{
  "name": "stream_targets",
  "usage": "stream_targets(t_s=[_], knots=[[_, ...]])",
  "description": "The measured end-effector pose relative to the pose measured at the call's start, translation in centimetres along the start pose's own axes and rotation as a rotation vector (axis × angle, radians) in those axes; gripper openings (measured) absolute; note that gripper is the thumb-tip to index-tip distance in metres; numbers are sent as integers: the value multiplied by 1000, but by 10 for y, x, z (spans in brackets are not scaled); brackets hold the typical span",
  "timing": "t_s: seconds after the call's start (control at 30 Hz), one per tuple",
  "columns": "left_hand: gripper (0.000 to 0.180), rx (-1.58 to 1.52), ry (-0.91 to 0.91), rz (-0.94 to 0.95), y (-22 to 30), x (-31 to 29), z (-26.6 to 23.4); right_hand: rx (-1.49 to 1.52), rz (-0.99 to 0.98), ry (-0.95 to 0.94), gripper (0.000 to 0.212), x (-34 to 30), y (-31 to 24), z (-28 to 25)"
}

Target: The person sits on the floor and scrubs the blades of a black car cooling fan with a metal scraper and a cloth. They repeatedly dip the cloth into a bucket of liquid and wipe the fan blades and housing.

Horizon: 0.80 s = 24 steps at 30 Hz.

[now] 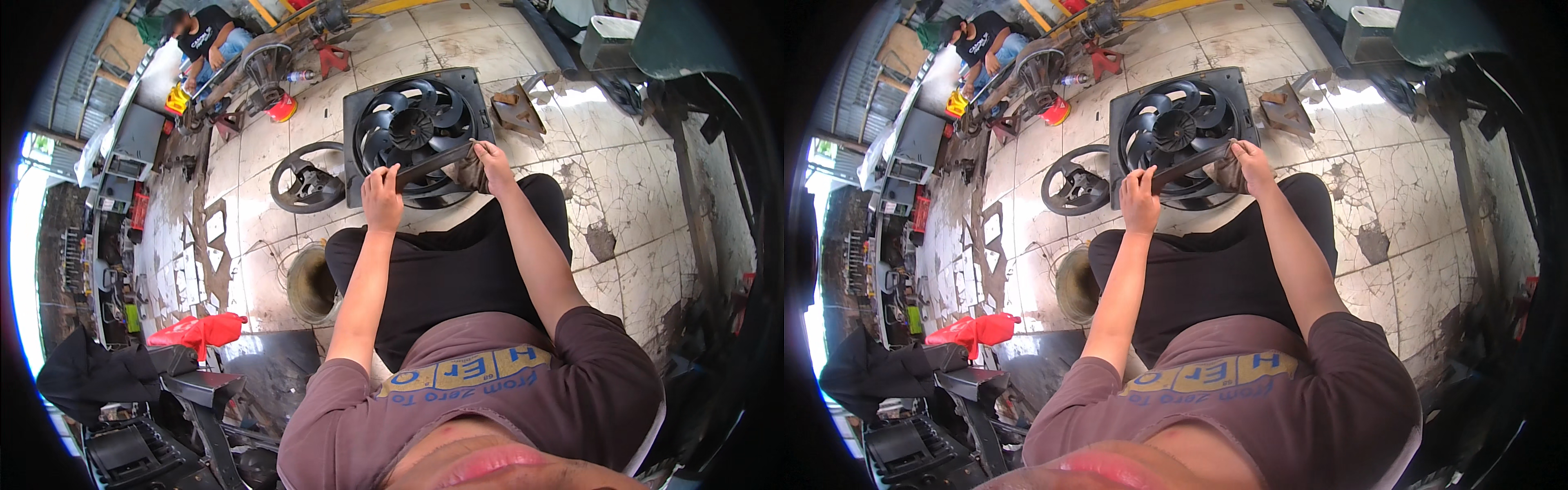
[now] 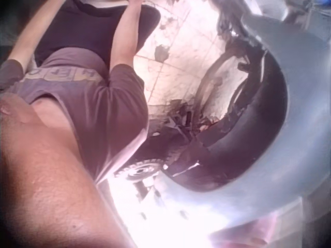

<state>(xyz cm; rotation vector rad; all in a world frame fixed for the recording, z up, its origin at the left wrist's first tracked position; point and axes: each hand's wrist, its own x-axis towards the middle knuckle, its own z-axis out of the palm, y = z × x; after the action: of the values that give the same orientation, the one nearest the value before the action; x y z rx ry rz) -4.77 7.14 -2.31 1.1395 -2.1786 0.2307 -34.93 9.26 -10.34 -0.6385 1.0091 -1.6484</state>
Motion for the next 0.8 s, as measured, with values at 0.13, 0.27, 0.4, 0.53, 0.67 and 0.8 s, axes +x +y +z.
stream_targets(t_s=[0.13,0.27,0.4,0.53,0.67,0.8], knots=[[59,72,-72,208,-1,-2,-11,96,102,128,25,-13,3,2],[55,131,-191,388,3,-8,-22,24,162,178,28,-16,5,10],[53,217,-266,493,-15,1,-11,-47,131,150,29,-15,10,15],[54,135,-406,364,-17,8,-15,-41,29,110,27,-17,5,24],[57,-247,-491,97,-15,19,-26,-47,-43,-4,28,-23,-5,22],[48,-448,-527,-234,-24,18,-39,-285,-208,-77,29,-25,-17,38]])
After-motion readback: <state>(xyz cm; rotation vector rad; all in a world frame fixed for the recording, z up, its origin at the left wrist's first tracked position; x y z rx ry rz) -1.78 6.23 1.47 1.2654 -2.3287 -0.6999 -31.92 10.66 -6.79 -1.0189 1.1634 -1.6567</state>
